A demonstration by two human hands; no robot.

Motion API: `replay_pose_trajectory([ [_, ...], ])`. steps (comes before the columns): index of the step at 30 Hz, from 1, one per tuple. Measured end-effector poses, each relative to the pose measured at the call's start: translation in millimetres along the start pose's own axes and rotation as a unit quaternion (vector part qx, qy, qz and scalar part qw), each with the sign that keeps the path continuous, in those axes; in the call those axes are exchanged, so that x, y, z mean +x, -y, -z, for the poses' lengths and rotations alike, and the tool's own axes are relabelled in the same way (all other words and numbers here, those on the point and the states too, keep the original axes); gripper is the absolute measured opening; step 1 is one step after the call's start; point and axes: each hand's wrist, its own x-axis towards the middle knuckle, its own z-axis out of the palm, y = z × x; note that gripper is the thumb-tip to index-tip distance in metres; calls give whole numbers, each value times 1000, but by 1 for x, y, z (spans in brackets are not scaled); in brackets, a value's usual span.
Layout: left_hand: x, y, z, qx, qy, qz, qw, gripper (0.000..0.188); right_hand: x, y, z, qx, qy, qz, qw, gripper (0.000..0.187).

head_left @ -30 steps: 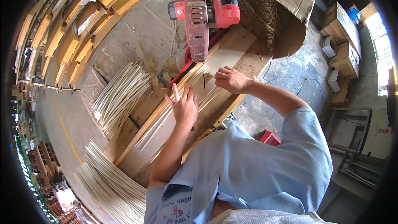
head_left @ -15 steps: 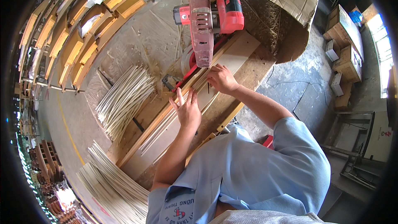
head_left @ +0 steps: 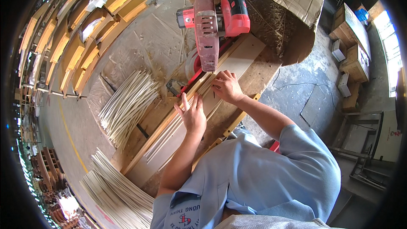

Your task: The person repeatedly picks up small bundles of thin wooden strips, aligns them on a workbench, and cuts them to length using a handheld circular saw. The cut pieces are stacked on the bench after each cut.

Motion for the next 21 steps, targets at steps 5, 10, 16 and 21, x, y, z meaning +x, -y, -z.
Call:
replay_pose_trajectory([
  [5, 0, -1, 2, -4, -1, 8, 1000, 45, 4, 3, 3, -8, 14, 6, 1000, 16],
  [10, 0, -2, 4, -5, 0, 13, 1000, 42, 5, 4, 5, -7, 19, -4, 1000, 17],
  [16, 1, -3, 5, -8, 4, 20, 1000, 42, 6, 8, 4, -16, 26, -29, 999, 18],
  [21, 1, -3, 4, -9, -7, 15, 1000, 41, 7, 10, 3, -20, 20, -41, 999, 20],
])
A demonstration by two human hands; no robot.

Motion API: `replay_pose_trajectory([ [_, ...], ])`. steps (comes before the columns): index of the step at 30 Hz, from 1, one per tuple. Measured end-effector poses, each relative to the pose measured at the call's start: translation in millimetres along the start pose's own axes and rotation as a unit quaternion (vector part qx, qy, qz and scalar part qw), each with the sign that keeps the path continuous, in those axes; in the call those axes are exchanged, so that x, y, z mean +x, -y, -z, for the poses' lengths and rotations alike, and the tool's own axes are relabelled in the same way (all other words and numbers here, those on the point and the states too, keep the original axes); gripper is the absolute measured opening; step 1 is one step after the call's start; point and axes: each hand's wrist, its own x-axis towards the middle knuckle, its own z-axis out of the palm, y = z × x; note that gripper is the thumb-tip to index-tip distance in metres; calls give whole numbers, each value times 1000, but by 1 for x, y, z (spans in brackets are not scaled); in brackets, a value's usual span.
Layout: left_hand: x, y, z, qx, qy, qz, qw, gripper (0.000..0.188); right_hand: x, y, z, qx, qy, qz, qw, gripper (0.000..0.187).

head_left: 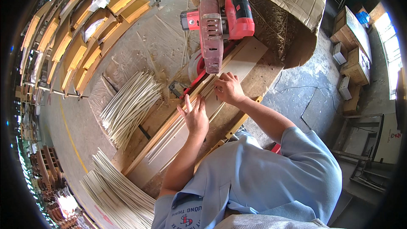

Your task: The person repeatedly picks up small bundles of thin wooden strips, aligns them on a workbench, and cuts them to length using a handheld circular saw. The cut pieces are stacked on the bench after each cut.

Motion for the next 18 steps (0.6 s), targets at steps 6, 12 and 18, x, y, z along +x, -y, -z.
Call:
replay_pose_trajectory([
  [6, 0, 1, -2, 5, -15, -9, 1000, 43, 0, 4, -1, 2, -5, -28, 1000, 21],
  [12, -2, 3, -4, 1, -25, -14, 1000, 42, -1, 8, -1, 19, -11, -37, 999, 28],
  [18, -1, 1, -1, -1, -18, -17, 1000, 42, -4, 9, -4, 11, -10, -51, 999, 27],
])
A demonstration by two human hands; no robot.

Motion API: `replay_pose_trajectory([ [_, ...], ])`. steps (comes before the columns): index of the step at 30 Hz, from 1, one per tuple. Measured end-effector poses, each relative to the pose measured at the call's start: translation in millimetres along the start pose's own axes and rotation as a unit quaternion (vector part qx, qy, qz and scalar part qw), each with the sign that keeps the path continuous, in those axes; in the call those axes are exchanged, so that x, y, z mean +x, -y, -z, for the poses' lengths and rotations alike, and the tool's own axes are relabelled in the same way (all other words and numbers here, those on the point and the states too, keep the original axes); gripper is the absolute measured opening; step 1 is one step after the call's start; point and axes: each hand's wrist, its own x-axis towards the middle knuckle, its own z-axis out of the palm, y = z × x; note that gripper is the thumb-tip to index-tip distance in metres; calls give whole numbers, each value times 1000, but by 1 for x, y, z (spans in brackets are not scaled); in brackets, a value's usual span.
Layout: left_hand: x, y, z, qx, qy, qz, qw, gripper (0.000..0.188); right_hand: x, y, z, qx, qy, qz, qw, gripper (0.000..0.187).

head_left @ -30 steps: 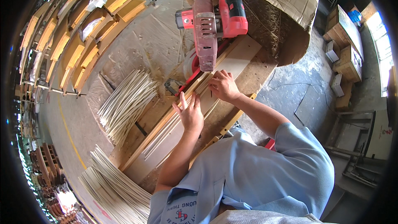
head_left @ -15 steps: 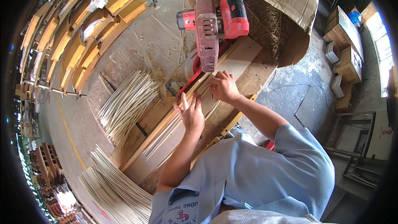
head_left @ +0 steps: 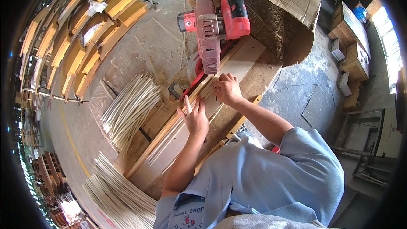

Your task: The person repeatedly picks up small bundles of thin wooden strips, aligns them on a workbench, and cuts them to length using a handheld circular saw. The cut pieces are stacked on the bench after each cut.

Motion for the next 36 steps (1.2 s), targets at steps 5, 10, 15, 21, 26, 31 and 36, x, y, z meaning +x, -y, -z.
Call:
replay_pose_trajectory([
  [5, 0, 2, 1, -6, -2, -8, 1000, 41, 0, 2, -4, -9, -16, 1, 1000, 25],
  [10, 2, -3, 3, -6, 13, -5, 1000, 41, 10, -15, 6, 73, 25, -3, 997, 23],
  [15, -2, -1, 3, -6, 17, -2, 1000, 42, -4, -38, 55, 157, 135, -3, 978, 23],
  [21, -3, -1, 2, -21, 2, -11, 1000, 44, -31, -49, 60, 38, 187, 109, 976, 29],
  [26, -3, -1, 7, -7, 27, -7, 1000, 45, -14, -45, 53, 73, 198, 164, 964, 14],
  [31, 0, -5, 12, -24, 41, 11, 999, 41, 15, -27, 42, 64, 136, 218, 964, 10],
  [36, 1, -4, 6, -18, 30, 13, 999, 40, 20, -17, 18, 47, 87, 146, 984, 8],
])
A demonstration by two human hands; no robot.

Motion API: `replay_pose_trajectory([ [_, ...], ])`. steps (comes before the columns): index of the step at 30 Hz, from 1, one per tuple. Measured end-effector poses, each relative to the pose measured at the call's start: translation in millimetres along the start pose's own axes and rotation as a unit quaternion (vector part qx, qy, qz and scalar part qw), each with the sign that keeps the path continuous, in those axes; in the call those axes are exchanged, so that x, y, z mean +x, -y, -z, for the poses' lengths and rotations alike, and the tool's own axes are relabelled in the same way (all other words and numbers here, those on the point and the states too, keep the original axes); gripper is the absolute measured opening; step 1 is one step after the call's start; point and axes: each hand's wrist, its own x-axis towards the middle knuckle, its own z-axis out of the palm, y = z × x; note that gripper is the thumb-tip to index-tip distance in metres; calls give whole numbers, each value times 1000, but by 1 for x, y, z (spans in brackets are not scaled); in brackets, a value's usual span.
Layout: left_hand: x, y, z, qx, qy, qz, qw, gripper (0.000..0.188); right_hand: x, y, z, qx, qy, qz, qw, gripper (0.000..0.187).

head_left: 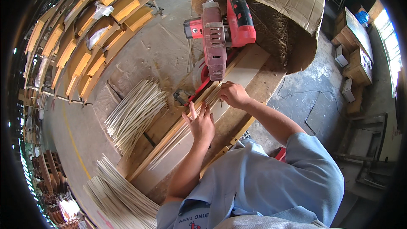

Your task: The person repeatedly picks up small bundles of thin wooden strips, aligns them on a workbench, and cuts them to length using a handheld circular saw. The cut pieces are stacked on the bench after each cut.

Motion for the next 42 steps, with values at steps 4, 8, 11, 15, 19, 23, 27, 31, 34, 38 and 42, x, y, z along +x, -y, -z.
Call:
replay_pose_trajectory([
  [4, 0, 4, -6, 21, -3, 7, 1000, 40, -2, 8, -7, -21, 3, -73, 997, 7],
  [8, 0, 3, -9, 8, -10, 11, 1000, 41, -1, 9, -10, -11, -10, -99, 995, 7],
  [11, 0, 2, -9, 8, -14, 9, 1000, 41, -1, 6, -7, 21, -12, -103, 994, 7],
  [15, 1, 2, -9, 17, -12, 6, 1000, 45, 1, 1, -5, 47, -12, -98, 994, 9],
  [19, -1, 5, -10, 20, -14, 10, 1000, 46, 5, -5, -1, 92, 12, -81, 992, 11],
  [23, 0, 4, -11, 14, -2, 8, 1000, 45, 15, -23, 8, 77, 72, 18, 994, 13],
  [27, -1, 6, -13, -3, -16, 9, 1000, 44, 29, -32, 13, 42, 129, 135, 982, 11],
  [31, -2, 5, -10, 7, -26, 0, 1000, 44, 32, -35, 12, 6, 175, 169, 970, 17],
  [34, -2, 5, -10, 13, -31, -6, 999, 46, 32, -39, 12, -11, 179, 190, 965, 21],
  [38, -3, 5, -10, 19, -28, -4, 999, 47, 33, -40, 15, -4, 175, 199, 964, 20],
  [42, -1, 1, -9, 15, -29, -7, 999, 46, 29, -44, 11, 34, 121, 201, 972, 10],
])
